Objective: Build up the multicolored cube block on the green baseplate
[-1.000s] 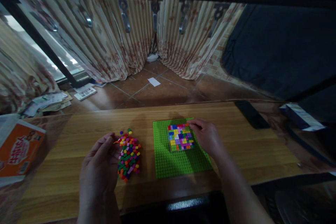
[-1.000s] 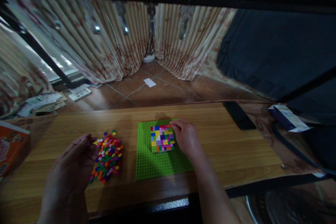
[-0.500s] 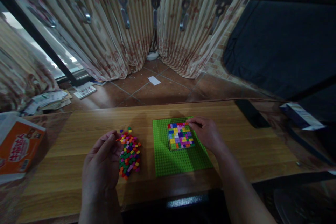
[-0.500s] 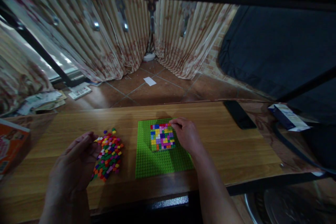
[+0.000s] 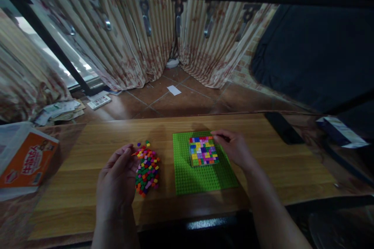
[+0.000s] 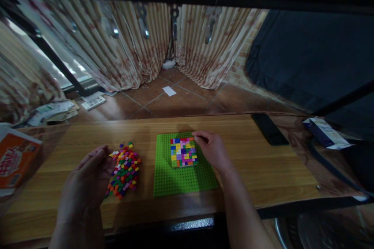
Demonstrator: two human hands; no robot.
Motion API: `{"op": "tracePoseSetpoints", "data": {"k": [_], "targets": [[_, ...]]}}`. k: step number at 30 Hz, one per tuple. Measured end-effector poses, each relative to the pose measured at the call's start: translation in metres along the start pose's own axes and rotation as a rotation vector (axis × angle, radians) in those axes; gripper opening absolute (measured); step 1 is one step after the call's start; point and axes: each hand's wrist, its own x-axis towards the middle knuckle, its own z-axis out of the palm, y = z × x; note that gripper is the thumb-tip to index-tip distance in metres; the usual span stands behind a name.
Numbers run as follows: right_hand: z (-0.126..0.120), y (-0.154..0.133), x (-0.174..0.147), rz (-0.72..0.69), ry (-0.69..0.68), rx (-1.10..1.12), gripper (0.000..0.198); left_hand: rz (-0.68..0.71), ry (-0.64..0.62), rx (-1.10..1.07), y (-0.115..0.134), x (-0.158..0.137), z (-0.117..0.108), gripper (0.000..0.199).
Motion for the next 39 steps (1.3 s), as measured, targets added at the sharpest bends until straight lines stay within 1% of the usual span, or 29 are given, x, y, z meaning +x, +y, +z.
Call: {"op": "tracePoseSetpoints", "data": {"k": [2, 5, 6, 8, 10, 14, 16, 18, 20, 23, 26, 29, 39], "targets": [[-0.003, -0.005, -0.001, -0.001, 0.074, 0.036, 0.022, 0.019, -0.006, 0.003, 0.001, 0.001, -0.003, 0.008], [-0.003, -0.020, -0.005, 0.002, 0.193, 0.059, 0.022, 0.043, 0.027, -0.011, 0.003, 0.000, -0.005, 0.010], [-0.001, -0.026, -0.009, -0.002, 0.211, 0.059, 0.021, 0.051, 0.045, -0.020, 0.004, -0.001, -0.005, 0.011], [0.008, -0.039, -0.017, -0.035, 0.189, 0.064, 0.019, 0.054, 0.048, -0.032, 0.005, -0.003, -0.006, 0.015], [0.021, -0.052, -0.028, -0.088, 0.089, 0.075, 0.017, 0.067, 0.032, -0.040, 0.006, -0.003, -0.006, 0.019], [0.054, -0.073, -0.052, -0.218, -0.235, 0.049, 0.012, 0.090, 0.006, -0.066, 0.005, -0.003, -0.008, 0.024], [0.071, -0.079, -0.063, -0.279, -0.402, 0.028, 0.013, 0.093, -0.002, -0.083, 0.005, -0.004, -0.008, 0.025], [0.087, -0.079, -0.072, -0.299, -0.532, -0.010, 0.014, 0.090, -0.012, -0.096, 0.006, -0.004, -0.008, 0.025], [0.100, -0.075, -0.080, -0.299, -0.617, -0.063, 0.013, 0.087, -0.015, -0.099, 0.006, -0.004, -0.008, 0.023], [0.111, -0.067, -0.086, -0.298, -0.684, -0.134, 0.013, 0.086, -0.013, -0.093, 0.007, -0.005, -0.008, 0.022], [0.116, -0.061, -0.090, -0.287, -0.696, -0.190, 0.013, 0.090, -0.019, -0.091, 0.007, -0.005, -0.009, 0.022], [0.120, -0.059, -0.091, -0.294, -0.676, -0.231, 0.011, 0.103, -0.026, -0.096, 0.007, -0.005, -0.009, 0.020], [0.139, -0.052, -0.099, -0.392, -0.574, -0.339, 0.011, 0.083, -0.025, -0.084, 0.007, -0.006, -0.009, 0.018]]}}
